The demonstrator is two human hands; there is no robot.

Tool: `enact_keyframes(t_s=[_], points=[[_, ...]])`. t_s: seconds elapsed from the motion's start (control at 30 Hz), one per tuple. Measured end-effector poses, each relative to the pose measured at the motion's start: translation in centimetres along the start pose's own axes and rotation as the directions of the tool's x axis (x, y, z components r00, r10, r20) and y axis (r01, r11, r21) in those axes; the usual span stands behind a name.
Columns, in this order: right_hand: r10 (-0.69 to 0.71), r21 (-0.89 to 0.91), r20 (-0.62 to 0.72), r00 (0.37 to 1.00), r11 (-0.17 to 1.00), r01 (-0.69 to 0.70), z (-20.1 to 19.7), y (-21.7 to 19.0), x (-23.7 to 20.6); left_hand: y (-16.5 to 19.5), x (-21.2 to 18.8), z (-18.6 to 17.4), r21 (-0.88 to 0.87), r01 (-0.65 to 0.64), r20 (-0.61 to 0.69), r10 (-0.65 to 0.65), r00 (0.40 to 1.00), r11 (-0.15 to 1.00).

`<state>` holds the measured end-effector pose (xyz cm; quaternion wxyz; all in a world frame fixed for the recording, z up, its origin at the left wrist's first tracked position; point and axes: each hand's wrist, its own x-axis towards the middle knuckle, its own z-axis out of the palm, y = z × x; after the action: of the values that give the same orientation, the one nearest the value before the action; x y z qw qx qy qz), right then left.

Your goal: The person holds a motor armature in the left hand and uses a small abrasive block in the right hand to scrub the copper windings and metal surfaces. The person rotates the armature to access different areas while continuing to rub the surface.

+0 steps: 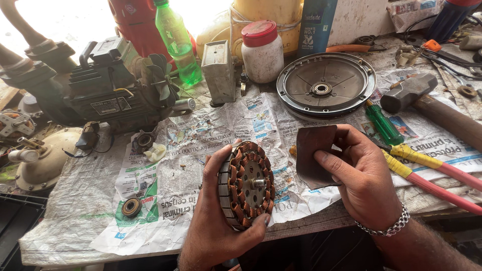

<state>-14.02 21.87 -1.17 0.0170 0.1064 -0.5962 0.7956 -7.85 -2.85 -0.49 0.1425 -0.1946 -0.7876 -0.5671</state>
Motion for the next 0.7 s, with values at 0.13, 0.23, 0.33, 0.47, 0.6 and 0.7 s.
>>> enact_keyframes(t_s=[0.13, 0.23, 0.33, 0.47, 0.6, 0.7], points=[[0.016, 0.013, 0.016, 1.0, 1.0, -0.016, -0.8, 0.3, -0.1, -0.1, 0.1, 0.2, -0.077, 0.107, 0.009, -0.106, 0.994, 0.991], [0.06, -0.019, -0.006, 0.998, 0.998, -0.06, -1.4, 0.6, -0.1, 0.0, 0.3, 0.4, -0.071, 0.033, 0.004, -0.033, 0.999, 0.997], [0.046, -0.057, 0.0, 0.999, 0.997, -0.046, -1.9, 0.7, -0.3, 0.1, 0.4, 0.6, -0.166, 0.142, -0.003, -0.145, 0.989, 0.976], [-0.056, -0.035, 0.079, 0.995, 0.998, 0.059, -2.2, 0.3, -0.4, 0.2, 0.5, 1.1, -0.158, 0.139, -0.014, -0.143, 0.99, 0.978], [-0.182, -0.335, 0.098, 0.978, 0.919, 0.205, -1.7, -0.7, -0.8, 0.0, 0.5, 1.3, -0.156, 0.117, -0.005, -0.119, 0.993, 0.981], [-0.173, -0.308, 0.08, 0.982, 0.932, 0.19, -1.3, -1.3, -1.5, -0.1, 0.2, 1.5, -0.155, 0.102, -0.001, -0.103, 0.995, 0.983]])
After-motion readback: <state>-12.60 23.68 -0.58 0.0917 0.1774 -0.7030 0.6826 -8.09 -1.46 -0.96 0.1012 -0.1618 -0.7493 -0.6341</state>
